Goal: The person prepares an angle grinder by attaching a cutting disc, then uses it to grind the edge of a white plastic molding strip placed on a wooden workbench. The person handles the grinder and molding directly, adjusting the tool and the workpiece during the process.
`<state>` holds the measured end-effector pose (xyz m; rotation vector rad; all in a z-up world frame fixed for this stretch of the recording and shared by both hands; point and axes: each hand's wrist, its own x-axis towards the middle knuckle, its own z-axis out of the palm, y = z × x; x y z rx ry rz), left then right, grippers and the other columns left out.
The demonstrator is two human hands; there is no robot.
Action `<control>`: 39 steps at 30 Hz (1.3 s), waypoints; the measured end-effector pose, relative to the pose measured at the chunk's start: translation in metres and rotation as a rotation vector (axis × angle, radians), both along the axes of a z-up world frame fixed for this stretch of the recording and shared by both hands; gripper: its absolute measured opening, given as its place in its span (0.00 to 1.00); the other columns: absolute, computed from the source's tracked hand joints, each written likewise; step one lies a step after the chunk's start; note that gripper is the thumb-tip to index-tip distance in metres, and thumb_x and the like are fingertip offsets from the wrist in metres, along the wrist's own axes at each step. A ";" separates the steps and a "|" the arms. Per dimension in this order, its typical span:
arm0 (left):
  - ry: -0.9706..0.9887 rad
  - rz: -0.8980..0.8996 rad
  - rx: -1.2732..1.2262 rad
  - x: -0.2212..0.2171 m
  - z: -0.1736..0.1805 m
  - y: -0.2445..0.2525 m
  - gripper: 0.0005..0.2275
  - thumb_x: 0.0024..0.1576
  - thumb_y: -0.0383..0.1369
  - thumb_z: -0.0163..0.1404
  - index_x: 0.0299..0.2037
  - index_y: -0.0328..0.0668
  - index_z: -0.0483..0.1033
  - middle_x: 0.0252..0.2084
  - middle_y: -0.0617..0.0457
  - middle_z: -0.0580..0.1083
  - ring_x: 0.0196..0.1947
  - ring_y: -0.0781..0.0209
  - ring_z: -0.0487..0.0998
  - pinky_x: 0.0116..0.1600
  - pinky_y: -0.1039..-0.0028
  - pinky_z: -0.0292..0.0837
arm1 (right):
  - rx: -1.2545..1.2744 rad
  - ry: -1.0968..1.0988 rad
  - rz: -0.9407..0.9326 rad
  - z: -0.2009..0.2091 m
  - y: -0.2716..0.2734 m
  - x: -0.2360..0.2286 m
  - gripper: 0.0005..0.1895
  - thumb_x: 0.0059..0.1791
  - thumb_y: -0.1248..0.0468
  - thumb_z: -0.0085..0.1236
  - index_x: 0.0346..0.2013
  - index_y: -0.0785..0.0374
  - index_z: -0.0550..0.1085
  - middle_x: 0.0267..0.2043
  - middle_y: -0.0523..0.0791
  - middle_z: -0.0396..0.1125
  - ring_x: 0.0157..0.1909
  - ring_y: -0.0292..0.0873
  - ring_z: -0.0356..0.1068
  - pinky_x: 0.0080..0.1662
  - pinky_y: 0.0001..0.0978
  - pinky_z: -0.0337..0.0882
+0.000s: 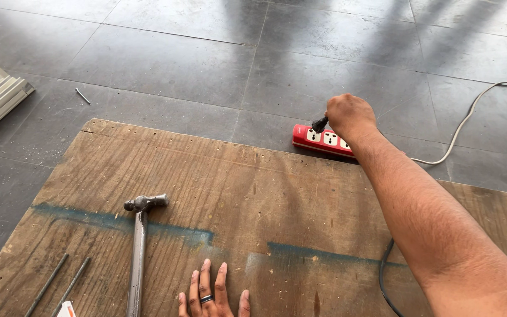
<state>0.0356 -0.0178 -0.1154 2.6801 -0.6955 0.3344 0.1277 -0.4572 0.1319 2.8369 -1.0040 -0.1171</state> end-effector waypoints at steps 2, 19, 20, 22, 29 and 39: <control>-0.004 0.001 -0.001 -0.002 -0.002 0.000 0.36 0.44 0.58 0.45 0.67 0.65 0.58 0.69 0.51 0.55 0.70 0.50 0.49 0.71 0.38 0.35 | -0.010 0.056 -0.022 -0.002 0.001 0.005 0.15 0.58 0.59 0.49 0.35 0.63 0.79 0.37 0.49 0.77 0.41 0.44 0.78 0.42 0.40 0.79; 0.069 0.022 0.047 -0.001 0.016 -0.004 0.37 0.43 0.58 0.47 0.67 0.67 0.59 0.72 0.52 0.55 0.72 0.50 0.50 0.70 0.38 0.36 | -0.010 0.144 -0.037 -0.016 0.011 0.017 0.17 0.55 0.46 0.53 0.48 0.51 0.79 0.43 0.45 0.77 0.49 0.44 0.77 0.51 0.42 0.76; 0.058 0.023 0.038 -0.001 0.021 -0.004 0.36 0.43 0.58 0.47 0.67 0.66 0.59 0.72 0.52 0.55 0.71 0.51 0.50 0.70 0.39 0.36 | -0.025 0.124 -0.024 -0.013 0.014 0.013 0.19 0.53 0.46 0.55 0.53 0.49 0.76 0.44 0.45 0.76 0.50 0.44 0.75 0.52 0.42 0.75; 0.036 0.026 0.022 -0.003 0.033 -0.004 0.36 0.44 0.57 0.46 0.67 0.66 0.59 0.72 0.52 0.55 0.69 0.52 0.50 0.70 0.41 0.37 | -0.054 0.084 0.002 -0.008 0.024 0.004 0.28 0.49 0.45 0.59 0.63 0.44 0.70 0.44 0.45 0.75 0.52 0.44 0.73 0.54 0.43 0.72; 0.124 0.039 0.101 -0.017 0.085 0.000 0.33 0.52 0.57 0.41 0.69 0.64 0.56 0.74 0.57 0.52 0.73 0.56 0.49 0.73 0.49 0.38 | -0.011 -0.879 0.429 -0.013 0.094 -0.087 0.18 0.49 0.61 0.68 0.53 0.59 0.76 0.54 0.48 0.73 0.56 0.51 0.72 0.58 0.43 0.72; 0.309 -0.070 0.114 -0.014 0.114 0.009 0.32 0.54 0.56 0.46 0.70 0.64 0.57 0.77 0.56 0.48 0.76 0.54 0.43 0.74 0.50 0.32 | 1.322 -0.224 -0.396 -0.088 0.296 -0.367 0.26 0.45 0.52 0.70 0.55 0.55 0.76 0.47 0.46 0.79 0.47 0.41 0.78 0.50 0.34 0.77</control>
